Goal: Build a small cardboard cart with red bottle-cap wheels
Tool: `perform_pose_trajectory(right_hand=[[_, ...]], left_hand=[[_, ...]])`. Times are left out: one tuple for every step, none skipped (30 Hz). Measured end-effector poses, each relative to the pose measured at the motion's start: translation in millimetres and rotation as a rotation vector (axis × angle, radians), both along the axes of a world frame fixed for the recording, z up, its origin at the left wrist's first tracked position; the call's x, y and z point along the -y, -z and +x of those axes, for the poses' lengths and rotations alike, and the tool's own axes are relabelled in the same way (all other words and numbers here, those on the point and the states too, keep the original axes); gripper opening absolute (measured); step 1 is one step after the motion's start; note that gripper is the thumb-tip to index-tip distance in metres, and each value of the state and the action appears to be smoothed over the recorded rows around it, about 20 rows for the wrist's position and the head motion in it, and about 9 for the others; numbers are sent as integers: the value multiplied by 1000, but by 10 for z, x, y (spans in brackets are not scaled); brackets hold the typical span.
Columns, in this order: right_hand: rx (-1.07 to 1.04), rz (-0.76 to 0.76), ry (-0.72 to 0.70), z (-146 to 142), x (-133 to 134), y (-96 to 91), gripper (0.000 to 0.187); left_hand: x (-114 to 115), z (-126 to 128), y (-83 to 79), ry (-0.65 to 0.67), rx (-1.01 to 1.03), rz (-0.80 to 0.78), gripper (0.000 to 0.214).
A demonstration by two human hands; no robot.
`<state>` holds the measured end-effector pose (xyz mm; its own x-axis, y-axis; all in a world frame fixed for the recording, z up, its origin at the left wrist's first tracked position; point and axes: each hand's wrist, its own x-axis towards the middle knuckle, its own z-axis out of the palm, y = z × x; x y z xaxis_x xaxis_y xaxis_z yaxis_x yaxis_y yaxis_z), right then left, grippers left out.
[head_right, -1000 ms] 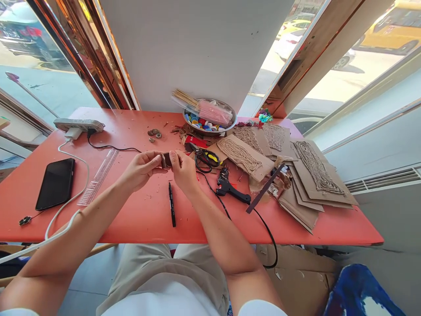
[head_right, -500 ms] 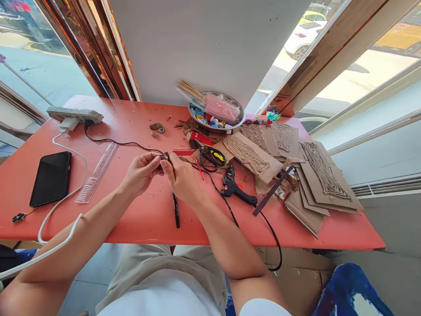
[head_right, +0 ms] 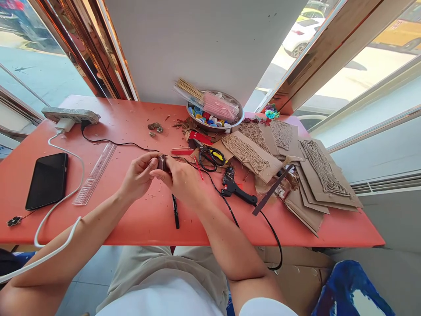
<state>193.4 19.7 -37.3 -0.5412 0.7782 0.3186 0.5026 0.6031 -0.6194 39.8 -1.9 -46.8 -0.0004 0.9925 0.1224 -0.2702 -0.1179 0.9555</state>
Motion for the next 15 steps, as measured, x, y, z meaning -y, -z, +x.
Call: perform_pose_trajectory(right_hand=[[-28, -17, -9, -4, 5, -1, 64], [-60, -35, -17, -7, 5, -1, 66], [-93, -53, -21, -8, 1, -2, 69], [-123, -68, -18, -6, -7, -3, 71], [-147, -77, -9, -2, -19, -6, 73], [-163, -84, 5, 5, -32, -12, 73], [-174, -91, 16, 13, -45, -23, 73], [-182, -103, 16, 22, -57, -37, 72], [-190, -121, 4, 31, -67, -56, 71], [-196, -145, -17, 39, -73, -76, 71], [-200, -172, -38, 45, -76, -97, 71], [-201, -197, -58, 49, -78, -117, 71], [-201, -217, -73, 53, -77, -135, 72], [-199, -230, -81, 55, -76, -150, 73], [-197, -235, -84, 59, -75, -162, 74]], left_hand=[[7, -3, 15, -11, -38, 20, 61], [13, -8, 31, -20, -85, 42, 61], [17, -14, 49, -29, -141, 68, 61], [20, -22, 67, -38, -203, 100, 62], [19, -33, 84, -50, -265, 141, 62], [13, -48, 100, -62, -329, 189, 63], [3, -67, 114, -75, -392, 247, 63], [-10, -92, 126, -85, -455, 309, 62], [-26, -120, 137, -94, -517, 370, 61], [-43, -149, 147, -100, -581, 426, 59], [-59, -178, 157, -104, -644, 468, 57], [-71, -204, 166, -108, -702, 492, 54], [-79, -224, 174, -113, -753, 502, 52], [-82, -237, 182, -118, -794, 501, 51], [-80, -244, 188, -121, -823, 497, 50]])
